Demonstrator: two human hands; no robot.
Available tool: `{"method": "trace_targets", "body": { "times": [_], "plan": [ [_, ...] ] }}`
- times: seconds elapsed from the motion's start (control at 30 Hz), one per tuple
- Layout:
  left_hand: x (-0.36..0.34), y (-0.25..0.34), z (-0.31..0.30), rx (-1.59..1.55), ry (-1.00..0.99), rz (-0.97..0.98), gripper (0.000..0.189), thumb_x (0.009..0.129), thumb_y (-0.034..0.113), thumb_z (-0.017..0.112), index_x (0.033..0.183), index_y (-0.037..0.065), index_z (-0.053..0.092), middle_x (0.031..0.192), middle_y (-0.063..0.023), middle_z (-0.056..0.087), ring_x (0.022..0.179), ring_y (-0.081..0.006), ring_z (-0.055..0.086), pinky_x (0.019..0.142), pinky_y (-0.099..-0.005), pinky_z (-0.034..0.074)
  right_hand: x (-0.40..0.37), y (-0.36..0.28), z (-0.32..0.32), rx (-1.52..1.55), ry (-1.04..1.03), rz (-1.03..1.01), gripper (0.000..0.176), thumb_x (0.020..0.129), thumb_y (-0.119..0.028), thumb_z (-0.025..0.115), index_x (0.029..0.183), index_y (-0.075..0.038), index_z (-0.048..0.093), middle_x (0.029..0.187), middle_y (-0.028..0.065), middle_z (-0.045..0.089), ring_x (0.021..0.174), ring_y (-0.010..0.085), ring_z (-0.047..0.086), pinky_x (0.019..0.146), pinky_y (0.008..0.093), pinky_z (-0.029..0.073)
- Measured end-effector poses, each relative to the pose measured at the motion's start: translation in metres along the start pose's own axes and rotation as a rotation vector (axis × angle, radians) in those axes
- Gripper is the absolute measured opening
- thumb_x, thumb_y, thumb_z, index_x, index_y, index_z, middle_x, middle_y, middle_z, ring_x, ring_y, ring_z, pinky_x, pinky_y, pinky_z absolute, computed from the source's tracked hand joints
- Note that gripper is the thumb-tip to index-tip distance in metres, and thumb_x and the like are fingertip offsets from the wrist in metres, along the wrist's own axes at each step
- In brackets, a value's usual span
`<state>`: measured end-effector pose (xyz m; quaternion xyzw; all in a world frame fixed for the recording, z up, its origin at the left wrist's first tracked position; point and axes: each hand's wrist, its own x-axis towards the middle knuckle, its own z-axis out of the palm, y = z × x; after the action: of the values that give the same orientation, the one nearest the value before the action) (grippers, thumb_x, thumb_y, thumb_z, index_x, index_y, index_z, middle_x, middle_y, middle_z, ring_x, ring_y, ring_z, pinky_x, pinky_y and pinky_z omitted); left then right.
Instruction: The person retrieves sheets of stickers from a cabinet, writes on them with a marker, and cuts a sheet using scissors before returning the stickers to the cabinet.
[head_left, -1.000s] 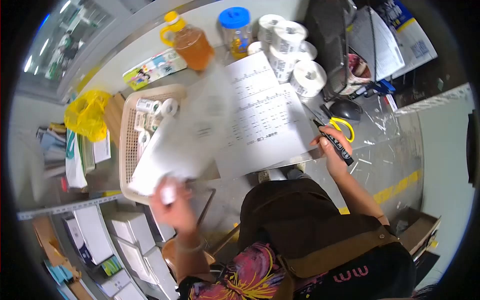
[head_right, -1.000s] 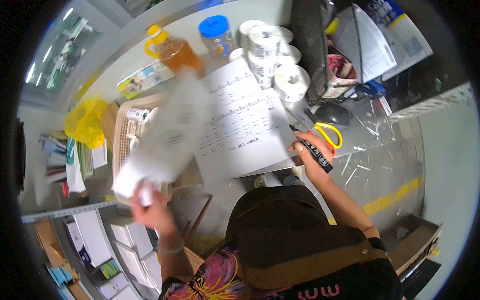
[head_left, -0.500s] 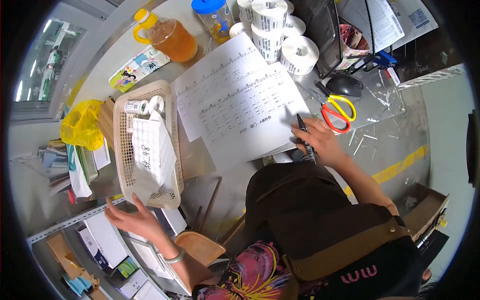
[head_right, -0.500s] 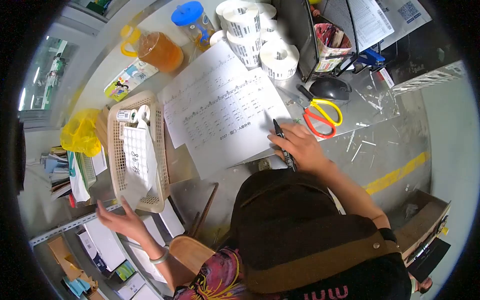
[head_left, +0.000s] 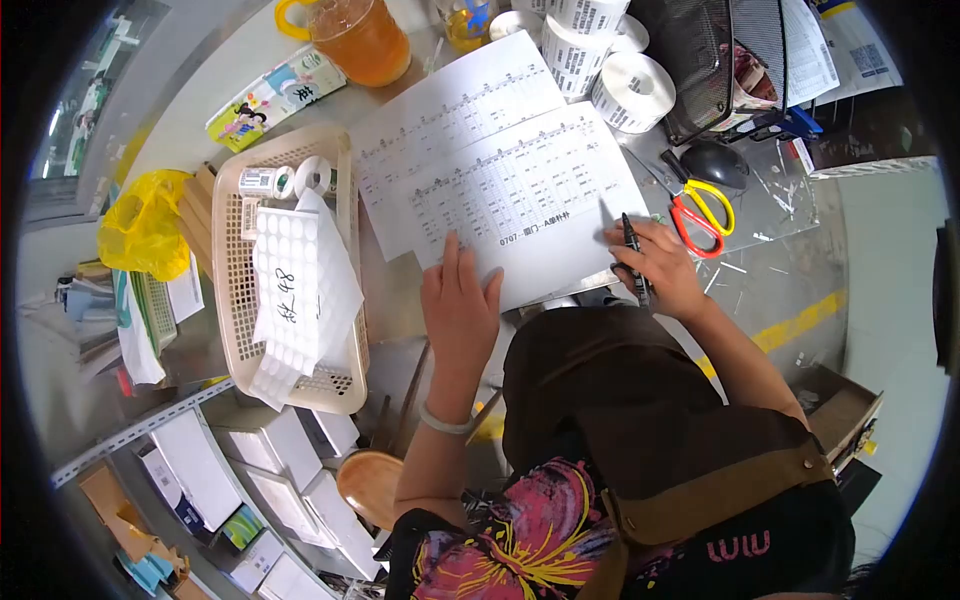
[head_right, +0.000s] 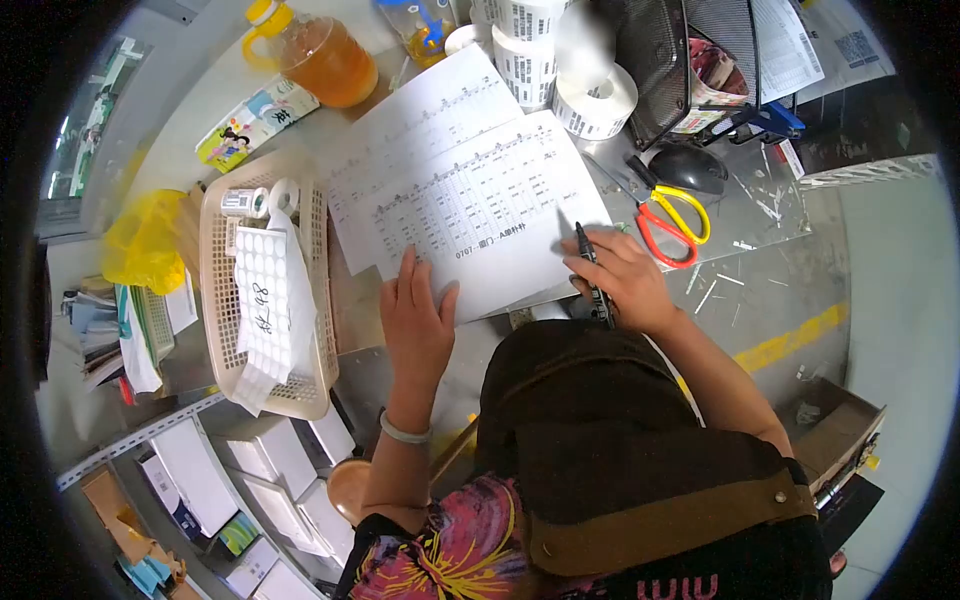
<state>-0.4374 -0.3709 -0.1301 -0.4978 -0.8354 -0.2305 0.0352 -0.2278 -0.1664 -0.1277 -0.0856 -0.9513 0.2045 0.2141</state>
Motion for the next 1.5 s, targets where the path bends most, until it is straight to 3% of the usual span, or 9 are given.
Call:
{"method": "trace_targets", "body": {
  "times": [0.3,0.53,1.0,1.37,1.47,1.5],
  "plan": [
    [-0.006,-0.007,0.009,0.006,0.044,0.051,0.037,0.083,0.018,0.07,0.113,0.003,0.055,0.132,-0.014,0.055,0.089,-0.0301,0.05,0.083,-0.0412,0.041,-0.001,0.002,0.007,-0.044,0.052,-0.029,0.038,0.069,-0.005,0.072,0.105,-0.008,0.063,0.118,0.0072,0.065,0.108,0.0294,0.059,0.089,0.0436,0.049],
    [-0.008,-0.008,0.011,-0.056,0.144,0.021,0.036,0.081,0.012,0.071,0.111,0.003,0.054,0.128,-0.015,0.057,0.089,-0.0305,0.05,0.083,-0.0406,0.043,-0.003,0.001,0.008,-0.062,0.06,-0.027,0.039,0.067,-0.006,0.072,0.105,-0.009,0.063,0.117,0.0073,0.065,0.108,0.0293,0.06,0.088,0.043,0.049],
    [-0.007,-0.006,0.009,-0.049,0.147,0.061,0.029,0.082,0.009,0.069,0.106,0.003,0.053,0.128,-0.0164,0.058,0.086,-0.0295,0.048,0.08,-0.039,0.043,-0.002,-0.002,0.007,-0.06,0.074,-0.03,0.034,0.073,-0.006,0.07,0.106,-0.009,0.062,0.117,0.007,0.065,0.108,0.029,0.06,0.087,0.0419,0.048],
    [-0.004,-0.001,0.011,0.071,0.082,0.06,0.026,0.082,0.013,0.065,0.103,0.005,0.053,0.135,-0.0138,0.054,0.084,-0.0305,0.052,0.079,-0.0434,0.042,-0.012,-0.001,0.001,-0.018,0.023,-0.006,0.036,0.077,-0.011,0.071,0.111,-0.009,0.06,0.116,0.0085,0.064,0.112,0.0313,0.057,0.091,0.0441,0.047],
    [-0.007,-0.006,0.016,0.116,0.055,0.088,0.025,0.083,0.014,0.063,0.104,0.005,0.053,0.136,-0.0156,0.052,0.088,-0.0329,0.054,0.081,-0.0459,0.042,-0.033,-0.027,-0.015,0.137,0.145,0.214,0.039,0.08,-0.02,0.074,0.114,-0.01,0.059,0.114,0.0168,0.061,0.115,0.0359,0.054,0.096,0.0439,0.045],
    [-0.007,-0.009,0.016,0.1,0.068,0.141,0.025,0.084,0.014,0.061,0.106,0.004,0.052,0.137,-0.0181,0.051,0.097,-0.0343,0.056,0.084,-0.0467,0.042,-0.045,-0.034,-0.025,0.143,0.214,0.309,0.04,0.08,-0.023,0.075,0.114,-0.01,0.059,0.114,0.0183,0.06,0.115,0.0366,0.054,0.097,0.0438,0.044]
  ]
}}
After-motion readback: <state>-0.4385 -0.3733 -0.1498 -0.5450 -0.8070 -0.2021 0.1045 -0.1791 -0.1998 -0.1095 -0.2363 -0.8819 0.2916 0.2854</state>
